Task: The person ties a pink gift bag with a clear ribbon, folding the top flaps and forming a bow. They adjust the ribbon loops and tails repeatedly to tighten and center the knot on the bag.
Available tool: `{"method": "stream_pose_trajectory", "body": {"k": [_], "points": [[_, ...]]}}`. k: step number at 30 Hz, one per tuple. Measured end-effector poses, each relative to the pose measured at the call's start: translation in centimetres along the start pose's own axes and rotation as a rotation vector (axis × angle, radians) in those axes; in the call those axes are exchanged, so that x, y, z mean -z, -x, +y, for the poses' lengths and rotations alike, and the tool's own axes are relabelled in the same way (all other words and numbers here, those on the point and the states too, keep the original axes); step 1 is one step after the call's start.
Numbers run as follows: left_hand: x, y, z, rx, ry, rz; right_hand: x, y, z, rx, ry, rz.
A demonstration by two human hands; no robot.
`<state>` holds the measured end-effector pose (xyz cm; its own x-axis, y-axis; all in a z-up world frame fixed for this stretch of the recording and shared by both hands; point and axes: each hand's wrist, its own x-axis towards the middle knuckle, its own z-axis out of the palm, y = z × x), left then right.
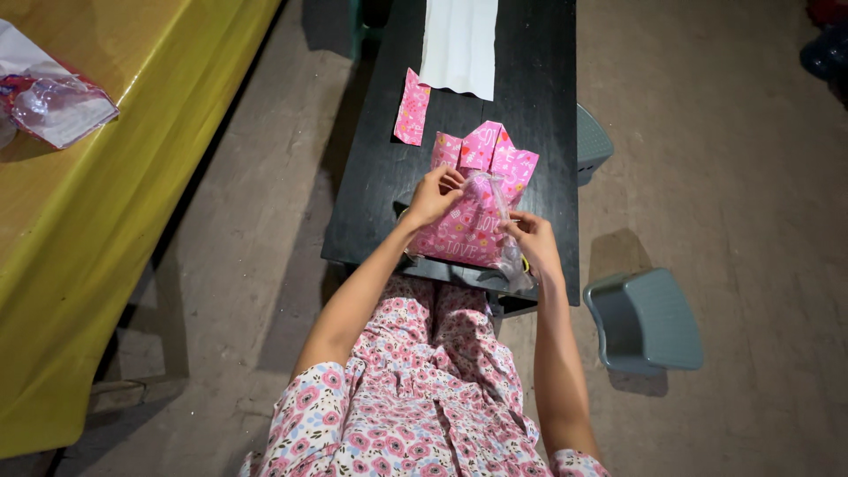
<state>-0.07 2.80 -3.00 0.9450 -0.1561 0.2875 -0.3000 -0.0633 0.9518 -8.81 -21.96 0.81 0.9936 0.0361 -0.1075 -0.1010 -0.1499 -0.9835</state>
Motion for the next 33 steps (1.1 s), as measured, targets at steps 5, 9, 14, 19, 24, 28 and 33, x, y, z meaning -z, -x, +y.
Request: {"method": "stream_pose_trajectory", "body": {"k": [5, 9, 14, 19, 24, 28, 33], "points": [[-1.2, 0.6, 1.0, -0.077, -0.087, -0.055, -1.0, 2.0, -1.1, -0.006, -0.074, -0.048], [-1.1, 0.8, 1.8, -0.095, -0.094, -0.099, -2.0, 2.7, -1.7, -0.037, -0.045, -0.044], [-1.1, 0.1, 2.2, -0.185, -0.256, -0.106, -2.3, 1.8, -1.7, 0.102, 0.165, -0.069], [-1.5, -0.3, 1.1, -0.161, -0.009, -0.139, -2.8, 0.7, -1.9, 0.274, 0.352, -0.051], [-1.2, -0.2, -0.3, -0.076, 0.022, -0.086, -4.2, 1.3, -3.2, 0.248, 0.654, 0.078], [-0.5, 0.4, -0.6, 0.099, 0.116, -0.174, -5.9, 2.2, -3.9, 0.378, 0.833, 0.266], [0.0, 0.0, 0.0, 0.178, 0.179, -0.263, -6.2, 2.4, -3.9, 0.302, 0.897, 0.17]]}}
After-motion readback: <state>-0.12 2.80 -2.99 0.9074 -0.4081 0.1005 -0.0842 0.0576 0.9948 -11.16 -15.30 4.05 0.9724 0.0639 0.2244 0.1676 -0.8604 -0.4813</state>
